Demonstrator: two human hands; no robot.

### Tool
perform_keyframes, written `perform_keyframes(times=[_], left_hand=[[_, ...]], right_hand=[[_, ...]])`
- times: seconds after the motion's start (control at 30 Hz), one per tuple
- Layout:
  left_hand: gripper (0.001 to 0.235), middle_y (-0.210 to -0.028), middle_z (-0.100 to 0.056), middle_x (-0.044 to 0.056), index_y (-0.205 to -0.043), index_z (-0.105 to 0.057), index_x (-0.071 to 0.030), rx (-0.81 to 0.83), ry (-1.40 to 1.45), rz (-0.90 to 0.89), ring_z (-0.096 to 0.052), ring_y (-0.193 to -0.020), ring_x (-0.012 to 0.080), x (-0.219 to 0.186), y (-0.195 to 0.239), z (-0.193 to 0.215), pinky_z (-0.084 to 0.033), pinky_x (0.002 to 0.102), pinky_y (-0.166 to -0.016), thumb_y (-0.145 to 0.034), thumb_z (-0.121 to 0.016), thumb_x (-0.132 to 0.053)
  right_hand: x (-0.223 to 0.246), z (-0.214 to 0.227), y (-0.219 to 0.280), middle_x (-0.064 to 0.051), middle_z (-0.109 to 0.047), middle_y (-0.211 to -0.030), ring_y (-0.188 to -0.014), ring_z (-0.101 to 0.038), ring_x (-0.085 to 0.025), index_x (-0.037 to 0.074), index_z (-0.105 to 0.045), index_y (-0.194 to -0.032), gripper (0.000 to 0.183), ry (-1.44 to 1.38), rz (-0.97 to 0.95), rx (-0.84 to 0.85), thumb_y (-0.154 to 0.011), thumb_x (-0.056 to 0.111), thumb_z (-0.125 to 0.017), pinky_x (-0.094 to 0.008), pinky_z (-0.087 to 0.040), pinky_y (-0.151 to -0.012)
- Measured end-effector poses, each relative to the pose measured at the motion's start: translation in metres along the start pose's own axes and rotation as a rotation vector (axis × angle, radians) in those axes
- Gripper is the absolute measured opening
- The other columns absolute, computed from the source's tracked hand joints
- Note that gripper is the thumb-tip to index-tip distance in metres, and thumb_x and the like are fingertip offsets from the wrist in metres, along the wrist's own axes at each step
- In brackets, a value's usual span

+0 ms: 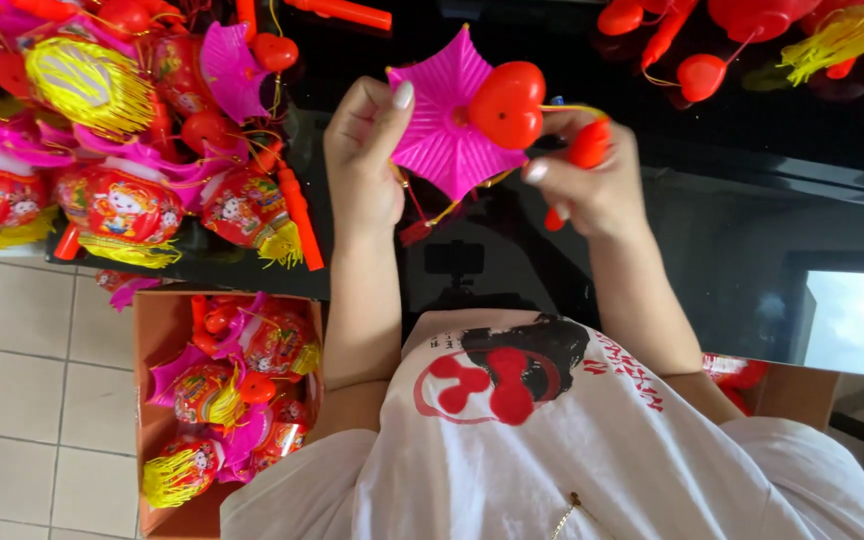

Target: Assembling a decorative electronic lantern by installing batteries into the handle and attaching the lantern body.

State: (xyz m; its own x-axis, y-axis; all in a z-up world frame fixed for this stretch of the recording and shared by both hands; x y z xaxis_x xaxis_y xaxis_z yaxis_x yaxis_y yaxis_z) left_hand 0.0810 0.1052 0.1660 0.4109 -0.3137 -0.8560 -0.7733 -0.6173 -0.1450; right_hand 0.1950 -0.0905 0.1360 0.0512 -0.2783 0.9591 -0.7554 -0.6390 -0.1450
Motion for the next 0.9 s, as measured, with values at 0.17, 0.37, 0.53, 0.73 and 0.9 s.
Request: perform_keyframes(times=[0.17,0.37,0.53,0.73,0.9], left_hand=[[0.029,-0.073,-0.044,-0.006,-0.080,-0.050,-0.016,-0.019,-0.085,-0.046,-0.043,-0.070,0.0088,0.010,0.002,-0.011,-0.036,0.024,-0.070,-0.096,-0.066,-0.033],[0.024,-0.077,-0.059,-0.002,-0.083,-0.059,-0.012,-0.138,-0.010,-0.057,-0.056,-0.074,0.0118,0.008,-0.006,0.006,-0.042,0.028,-0.073,-0.093,-0.071,-0.029],[0.024,-0.076,-0.062,-0.001,-0.080,-0.058,-0.011,-0.087,0.077,0.088,-0.061,-0.072,0.0141,0.015,-0.006,0.000,-0.044,0.026,-0.068,-0.091,-0.072,-0.027],[0.019,-0.081,-0.065,0.000,-0.083,-0.061,-0.011,0.044,0.147,0.210,-0.063,-0.076,0.0151,0.037,-0.002,-0.017,-0.044,0.027,-0.071,-0.093,-0.071,-0.024],[0.018,-0.082,-0.063,-0.002,-0.082,-0.060,-0.012,0.107,0.163,0.275,-0.061,-0.077,0.0134,0.052,-0.002,-0.030,-0.042,0.025,-0.071,-0.094,-0.068,-0.023]], right_hand=[[0.001,-0.023,0.003,-0.006,-0.066,-0.104,-0.048,-0.048,-0.009,0.001,-0.069,-0.098,0.017,0.048,-0.027,0.064,-0.088,0.004,-0.082,-0.020,-0.033,-0.039],[0.002,-0.002,0.008,-0.010,-0.063,-0.063,-0.038,-0.048,-0.010,0.002,-0.060,-0.090,0.010,0.047,-0.097,0.153,-0.091,0.000,-0.070,-0.020,-0.037,-0.047],[0.017,0.012,0.015,-0.021,-0.070,-0.076,-0.038,-0.052,-0.011,-0.001,-0.061,-0.091,0.011,0.067,-0.144,0.252,-0.092,0.000,-0.071,-0.018,-0.040,-0.035],[0.041,0.021,0.010,-0.013,-0.066,-0.086,-0.040,-0.048,-0.010,-0.004,-0.065,-0.110,0.021,0.213,-0.011,0.190,-0.095,0.009,-0.072,-0.016,-0.034,-0.040],[0.050,0.010,0.004,-0.018,-0.058,-0.136,-0.049,-0.052,-0.011,-0.004,-0.061,-0.128,0.039,0.240,0.116,0.100,-0.093,0.005,-0.076,-0.016,-0.038,-0.039]])
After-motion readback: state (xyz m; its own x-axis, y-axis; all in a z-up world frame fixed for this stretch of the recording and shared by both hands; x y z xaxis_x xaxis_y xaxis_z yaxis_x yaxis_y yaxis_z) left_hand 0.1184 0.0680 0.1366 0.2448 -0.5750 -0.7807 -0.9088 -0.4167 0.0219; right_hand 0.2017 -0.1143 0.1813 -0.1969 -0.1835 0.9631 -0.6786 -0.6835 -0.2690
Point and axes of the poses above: each hand's wrist, its own y-axis away from the middle knuckle, its own z-axis out of the back of the hand, x = y × z, the point moved 10 cm from there along -y, towards the middle knuckle
